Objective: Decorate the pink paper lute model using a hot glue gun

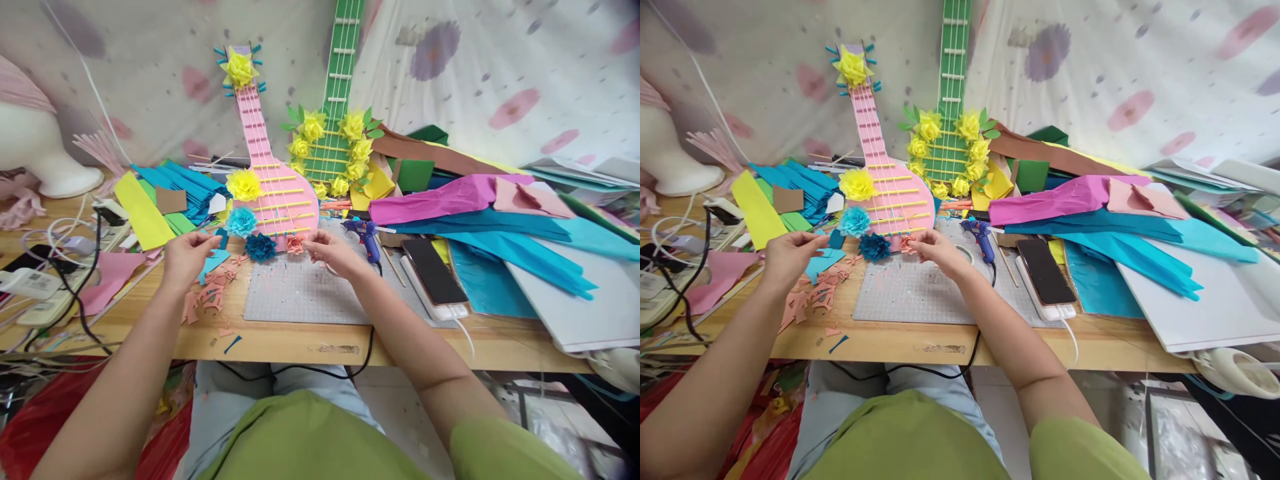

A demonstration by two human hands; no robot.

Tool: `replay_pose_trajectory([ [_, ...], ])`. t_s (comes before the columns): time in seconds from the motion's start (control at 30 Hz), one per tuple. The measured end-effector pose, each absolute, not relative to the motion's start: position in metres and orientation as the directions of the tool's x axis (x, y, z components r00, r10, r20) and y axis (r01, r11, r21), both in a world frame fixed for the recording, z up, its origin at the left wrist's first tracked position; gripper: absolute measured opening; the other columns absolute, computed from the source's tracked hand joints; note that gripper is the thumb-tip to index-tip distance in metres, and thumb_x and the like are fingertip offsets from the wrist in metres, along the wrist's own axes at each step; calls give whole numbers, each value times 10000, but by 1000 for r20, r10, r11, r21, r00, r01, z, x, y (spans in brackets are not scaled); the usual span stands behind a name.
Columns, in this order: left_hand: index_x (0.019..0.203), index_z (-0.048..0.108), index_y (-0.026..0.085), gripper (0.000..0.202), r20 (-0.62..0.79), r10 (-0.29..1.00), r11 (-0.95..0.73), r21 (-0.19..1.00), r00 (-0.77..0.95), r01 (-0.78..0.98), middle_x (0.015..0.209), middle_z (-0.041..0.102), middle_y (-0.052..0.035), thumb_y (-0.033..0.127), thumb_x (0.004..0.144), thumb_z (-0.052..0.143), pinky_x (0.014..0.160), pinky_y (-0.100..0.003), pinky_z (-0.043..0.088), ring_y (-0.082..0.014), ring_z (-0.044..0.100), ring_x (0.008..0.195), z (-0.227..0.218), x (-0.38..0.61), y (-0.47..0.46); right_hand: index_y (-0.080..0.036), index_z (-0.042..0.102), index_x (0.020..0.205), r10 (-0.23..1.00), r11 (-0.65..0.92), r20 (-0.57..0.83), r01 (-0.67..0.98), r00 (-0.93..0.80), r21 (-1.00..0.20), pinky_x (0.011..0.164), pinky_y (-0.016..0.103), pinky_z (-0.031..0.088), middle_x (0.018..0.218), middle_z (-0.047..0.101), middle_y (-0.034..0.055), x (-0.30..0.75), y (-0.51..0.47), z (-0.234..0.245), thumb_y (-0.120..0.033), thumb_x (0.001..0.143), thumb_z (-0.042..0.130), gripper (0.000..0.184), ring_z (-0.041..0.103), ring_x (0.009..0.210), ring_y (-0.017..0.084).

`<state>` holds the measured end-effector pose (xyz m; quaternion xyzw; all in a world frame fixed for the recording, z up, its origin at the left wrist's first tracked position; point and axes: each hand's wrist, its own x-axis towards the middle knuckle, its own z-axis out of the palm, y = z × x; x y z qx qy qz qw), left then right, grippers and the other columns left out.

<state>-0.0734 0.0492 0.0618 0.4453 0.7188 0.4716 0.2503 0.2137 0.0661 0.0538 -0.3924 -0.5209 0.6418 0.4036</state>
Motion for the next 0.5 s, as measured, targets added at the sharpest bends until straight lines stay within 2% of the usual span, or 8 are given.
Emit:
replay_pose_trajectory([
  [0.03,712,654,173,224,37,878,217,859,-478,463,682,659,-30,382,631,654,709,-362,530,-194,623,666,62,-84,50,-178,536,676,941,-77,-43,-87,-336,-993,490,191,395,582,535,-57,221,66,55,-402,608,760,323,472,497,52],
  [0.1,799,670,169,213,9,889,322,699,-457,639,812,687,-65,342,723,573,840,-434,487,-253,633,853,62,-99,53,-182,512,653,956,2,13,-38,-293,-999,492,208,393,550,508,-64,235,67,58,-408,587,760,341,464,483,59],
  [0.17,896,650,163,207,95,917,279,541,-387,793,1037,668,-88,249,751,531,970,-480,401,-294,557,1089,60,-107,55,-183,512,654,963,41,33,25,-267,-999,494,222,398,544,507,-60,248,68,61,-424,597,739,336,467,477,68],
  [0.23,863,623,159,158,179,924,225,457,-337,860,1176,605,-102,221,738,548,1033,-493,337,-314,472,1201,57,-106,56,-181,519,660,971,52,25,108,-239,-993,496,231,402,550,516,-52,257,70,60,-429,622,709,315,471,477,75],
  [0.3,730,580,167,90,257,910,189,442,-326,877,1168,590,-111,256,738,577,1038,-479,337,-316,478,1179,55,-97,57,-184,511,658,980,37,-4,205,-197,-978,499,235,401,546,521,-45,264,72,56,-416,674,656,273,477,479,85],
  [0.37,707,542,174,163,371,868,149,440,-330,885,1135,578,-126,306,709,636,1021,-464,353,-317,481,1154,54,-85,58,-190,501,667,988,15,-36,322,-153,-946,510,236,401,534,527,-39,269,72,47,-380,733,586,218,490,487,97],
  [0.43,856,540,167,291,486,809,95,446,-330,890,1147,544,-139,315,658,695,973,-431,395,-306,475,1146,53,-74,60,-191,507,685,987,23,-53,466,-149,-884,534,233,402,542,548,-29,277,71,39,-335,779,519,172,513,512,109],
  [0.5,1001,507,166,387,505,790,68,489,-346,870,1072,564,-114,302,680,675,852,-375,453,-255,546,1010,52,-65,63,-189,524,693,979,57,-76,608,-190,-792,565,227,398,567,577,-19,288,68,35,-290,796,483,150,540,550,114],
])
